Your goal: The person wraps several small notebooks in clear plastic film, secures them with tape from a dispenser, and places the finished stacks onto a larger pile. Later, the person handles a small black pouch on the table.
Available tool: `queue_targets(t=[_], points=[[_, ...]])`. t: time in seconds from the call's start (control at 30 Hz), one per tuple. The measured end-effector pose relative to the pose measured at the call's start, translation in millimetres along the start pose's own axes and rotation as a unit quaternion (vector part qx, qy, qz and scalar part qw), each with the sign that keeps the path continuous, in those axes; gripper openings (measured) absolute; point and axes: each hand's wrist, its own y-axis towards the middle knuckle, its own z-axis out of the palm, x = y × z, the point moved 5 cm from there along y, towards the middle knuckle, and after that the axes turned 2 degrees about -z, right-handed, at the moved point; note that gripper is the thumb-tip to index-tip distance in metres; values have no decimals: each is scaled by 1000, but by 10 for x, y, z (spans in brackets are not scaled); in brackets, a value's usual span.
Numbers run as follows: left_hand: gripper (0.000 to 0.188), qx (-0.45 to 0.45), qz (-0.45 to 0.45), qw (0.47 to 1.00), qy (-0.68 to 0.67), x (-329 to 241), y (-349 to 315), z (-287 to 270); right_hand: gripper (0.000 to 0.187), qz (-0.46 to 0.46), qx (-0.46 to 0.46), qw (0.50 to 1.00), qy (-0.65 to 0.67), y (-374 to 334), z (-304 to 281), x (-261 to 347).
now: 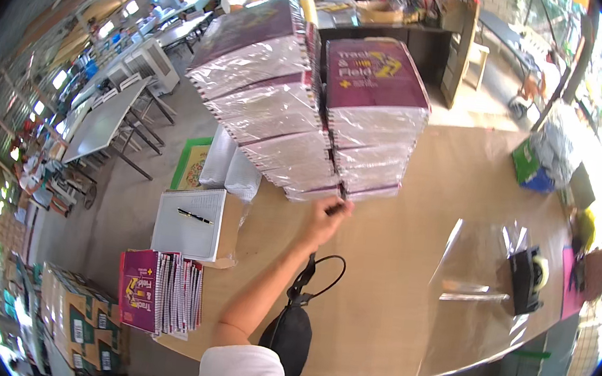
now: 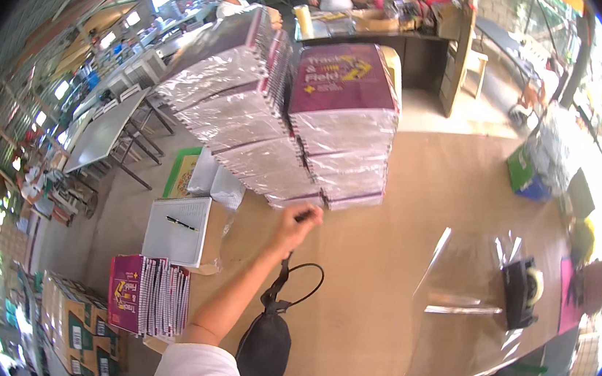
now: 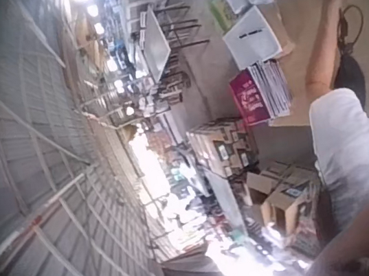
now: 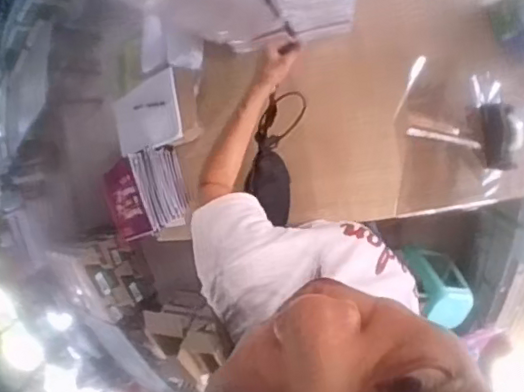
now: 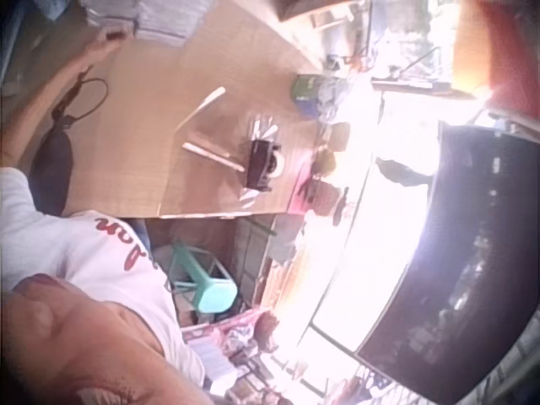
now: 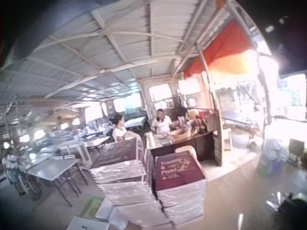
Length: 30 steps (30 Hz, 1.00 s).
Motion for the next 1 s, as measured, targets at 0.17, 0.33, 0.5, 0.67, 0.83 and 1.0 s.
queue_targets(t=[0.17,0.33,0.5,0.67,0.83,1.0], points=[[39,130,-64,982,122,358,86,454,65,-43,10,999,-16,249,-181,374],[53,266,19,940,214,1054,80,676,67,-88,60,993,-43,474,-351,683],[50,474,-204,779,356,692,101,1058,70,-141,130,980,-50,622,-614,1018],[41,471,-251,692,486,1327,497,1137,72,-188,312,931,-37,751,-476,1386],[29,250,-391,762,452,779,405,1181,83,-79,550,811,181,1228,372,1207],[31,48,-380,843,379,815,33,1299,83,42,580,791,192,1098,1060,1199]])
